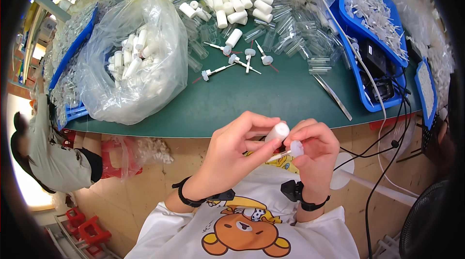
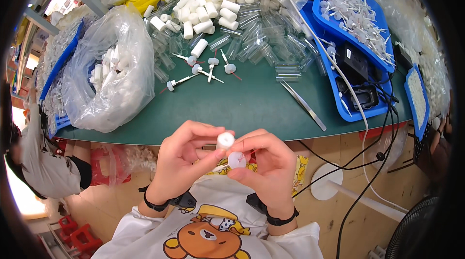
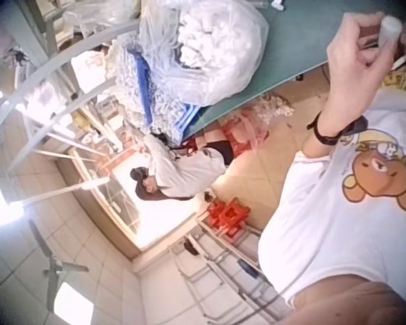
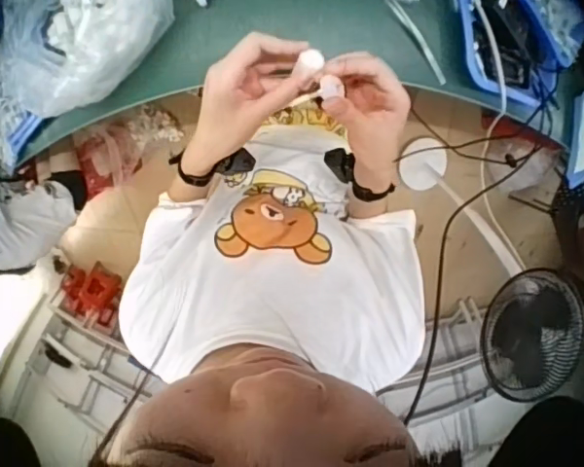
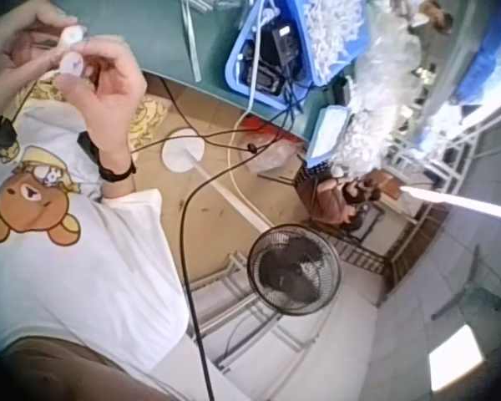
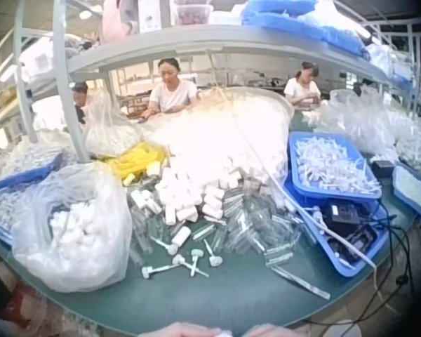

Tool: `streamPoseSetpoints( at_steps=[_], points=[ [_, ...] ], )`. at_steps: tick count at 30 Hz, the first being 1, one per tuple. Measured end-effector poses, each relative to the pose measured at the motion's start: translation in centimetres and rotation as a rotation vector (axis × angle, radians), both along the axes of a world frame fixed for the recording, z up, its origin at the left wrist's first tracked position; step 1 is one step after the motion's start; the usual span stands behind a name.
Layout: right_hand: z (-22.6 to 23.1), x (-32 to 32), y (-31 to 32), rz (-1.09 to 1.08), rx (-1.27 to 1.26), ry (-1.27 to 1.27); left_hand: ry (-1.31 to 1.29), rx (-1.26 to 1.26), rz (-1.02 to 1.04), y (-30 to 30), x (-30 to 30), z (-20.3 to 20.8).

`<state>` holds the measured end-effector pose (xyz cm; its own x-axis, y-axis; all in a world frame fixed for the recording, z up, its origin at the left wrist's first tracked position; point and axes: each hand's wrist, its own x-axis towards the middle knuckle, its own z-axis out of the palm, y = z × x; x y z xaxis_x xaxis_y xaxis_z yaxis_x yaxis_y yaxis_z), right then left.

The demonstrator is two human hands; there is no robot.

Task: The person assembles small white cylindrical components by inserting a thin rod into them and then placing them into clear plastic tubes. They handle the components one at a time, repeating the process multiple times.

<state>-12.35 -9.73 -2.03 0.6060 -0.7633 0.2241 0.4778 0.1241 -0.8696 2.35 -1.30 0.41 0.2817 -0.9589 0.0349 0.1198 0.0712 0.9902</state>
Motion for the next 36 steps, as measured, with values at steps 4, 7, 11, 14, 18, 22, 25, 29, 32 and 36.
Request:
streamPoseSetpoints(
  at_steps=[4,7,11,14,18,22,25,29,32,36],
  points=[
    [-0.3,0.2,-0.1,-0.106,-0.221,0.048,-0.041,-0.017,-0.025,0.2,0.0,-0.3],
    [-0.3,0.3,-0.2,-0.138,-0.242,0.131,-0.073,0.008,-0.050,0.3,0.0,-0.2],
    [-0.6,0.2,-0.4,-0.121,-0.247,0.148,-0.056,0.068,-0.085,0.3,0.1,0.4],
    [-0.8,0.2,-0.6,-0.134,-0.294,0.165,-0.061,0.070,-0.074,0.3,0.0,0.0],
    [-0.7,-0.1,-0.8,-0.145,-0.347,0.223,-0.082,0.125,-0.112,0.4,0.0,0.4],
    [-0.4,0.0,-0.7,-0.165,-0.353,0.318,-0.168,0.108,-0.130,0.5,0.0,0.3],
    [-0.3,0.5,-0.2,-0.203,-0.260,0.317,-0.206,0.104,-0.140,0.3,-0.4,0.7],
    [-0.2,0.6,-0.1,-0.194,-0.158,0.286,-0.063,0.091,-0.090,0.2,-1.0,0.6],
    [0.5,0.8,0.2,-0.101,0.198,0.219,0.105,0.077,-0.032,-0.1,-1.6,0.3],
    [0.5,0.7,0.1,-0.034,0.300,0.190,0.171,0.033,-0.080,-0.4,-1.6,-0.2]
  ],
)
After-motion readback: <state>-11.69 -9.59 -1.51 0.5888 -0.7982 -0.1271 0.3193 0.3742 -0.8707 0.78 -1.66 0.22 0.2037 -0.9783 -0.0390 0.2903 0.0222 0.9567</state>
